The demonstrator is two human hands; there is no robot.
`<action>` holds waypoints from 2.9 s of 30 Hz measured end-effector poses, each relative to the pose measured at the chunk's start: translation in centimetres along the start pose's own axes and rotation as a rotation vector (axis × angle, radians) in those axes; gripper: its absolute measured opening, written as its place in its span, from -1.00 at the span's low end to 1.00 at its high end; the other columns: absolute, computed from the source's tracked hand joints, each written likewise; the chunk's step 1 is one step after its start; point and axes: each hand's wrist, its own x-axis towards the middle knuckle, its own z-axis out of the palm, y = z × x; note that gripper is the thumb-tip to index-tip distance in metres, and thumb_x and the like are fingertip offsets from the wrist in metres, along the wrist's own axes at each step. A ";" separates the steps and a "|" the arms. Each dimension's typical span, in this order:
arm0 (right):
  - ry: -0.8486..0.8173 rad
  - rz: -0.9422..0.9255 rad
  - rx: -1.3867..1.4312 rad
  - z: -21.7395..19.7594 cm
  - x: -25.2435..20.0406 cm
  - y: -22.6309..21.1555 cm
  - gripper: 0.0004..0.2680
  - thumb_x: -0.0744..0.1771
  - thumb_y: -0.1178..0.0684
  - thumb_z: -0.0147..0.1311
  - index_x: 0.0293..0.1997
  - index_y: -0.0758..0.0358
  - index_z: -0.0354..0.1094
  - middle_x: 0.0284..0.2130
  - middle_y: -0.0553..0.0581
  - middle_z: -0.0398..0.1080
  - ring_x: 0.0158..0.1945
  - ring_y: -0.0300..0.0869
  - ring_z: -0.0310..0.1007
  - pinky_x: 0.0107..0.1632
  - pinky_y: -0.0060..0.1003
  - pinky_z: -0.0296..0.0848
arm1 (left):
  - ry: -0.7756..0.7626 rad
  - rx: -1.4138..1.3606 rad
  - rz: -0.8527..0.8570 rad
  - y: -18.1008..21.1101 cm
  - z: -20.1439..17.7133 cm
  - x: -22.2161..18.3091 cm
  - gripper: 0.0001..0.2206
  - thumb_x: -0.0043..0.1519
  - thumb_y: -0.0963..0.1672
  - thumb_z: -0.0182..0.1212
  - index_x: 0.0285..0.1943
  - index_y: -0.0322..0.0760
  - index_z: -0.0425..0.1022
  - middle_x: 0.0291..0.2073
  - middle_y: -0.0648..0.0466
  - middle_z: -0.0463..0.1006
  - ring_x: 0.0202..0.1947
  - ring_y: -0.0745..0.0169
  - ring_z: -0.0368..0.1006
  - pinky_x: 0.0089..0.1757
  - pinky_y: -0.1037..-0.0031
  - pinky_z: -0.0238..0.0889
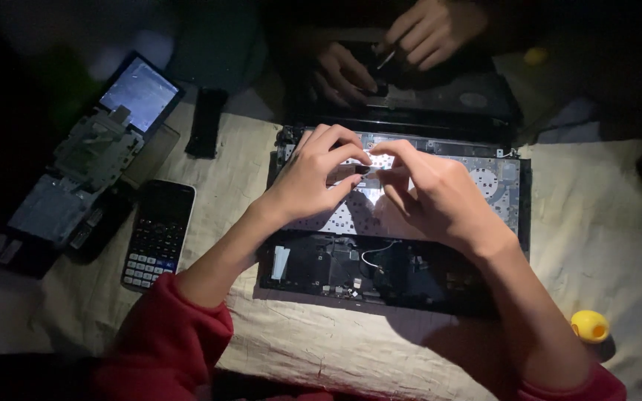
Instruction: Disassembling a laptop by removing the keyboard and internal components like the optical drive and fan.
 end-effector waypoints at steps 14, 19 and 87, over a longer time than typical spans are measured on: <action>0.119 -0.015 0.071 0.1 -0.1 -0.4 -0.74 0.39 0.23 0.04 0.25 0.22 0.31 -0.46 0.13 0.47 -0.53 -0.07 0.41 -0.36 -0.24 0.44 | 0.111 -0.089 0.103 0.0 -1.7 -0.1 -0.91 0.18 -0.24 0.41 -0.25 -0.20 0.59 -0.16 0.13 0.55 -0.02 0.04 0.46 0.00 0.28 0.29; 0.064 -0.023 0.101 -1.2 0.0 -2.5 -0.78 0.46 0.12 -0.14 0.24 0.35 0.28 -0.30 0.12 0.45 -0.39 -0.20 0.37 -0.22 -0.32 0.34 | 0.083 0.041 0.114 0.6 -5.8 -2.2 -0.87 0.19 -0.28 0.41 -0.12 -0.44 0.61 -0.16 -0.10 0.58 -0.06 0.00 0.44 -0.05 0.34 0.37; -0.079 -0.205 -0.245 6.1 4.1 -5.0 -0.77 0.32 0.19 0.00 0.10 0.28 0.27 -0.50 0.15 0.35 -0.39 0.05 0.48 -0.45 -0.13 0.49 | 0.896 -0.302 -0.295 -0.2 -7.0 -6.8 -0.81 0.15 -0.25 -0.07 -0.09 -0.21 0.11 -0.25 0.10 0.23 -0.20 0.35 0.12 -0.04 0.54 0.04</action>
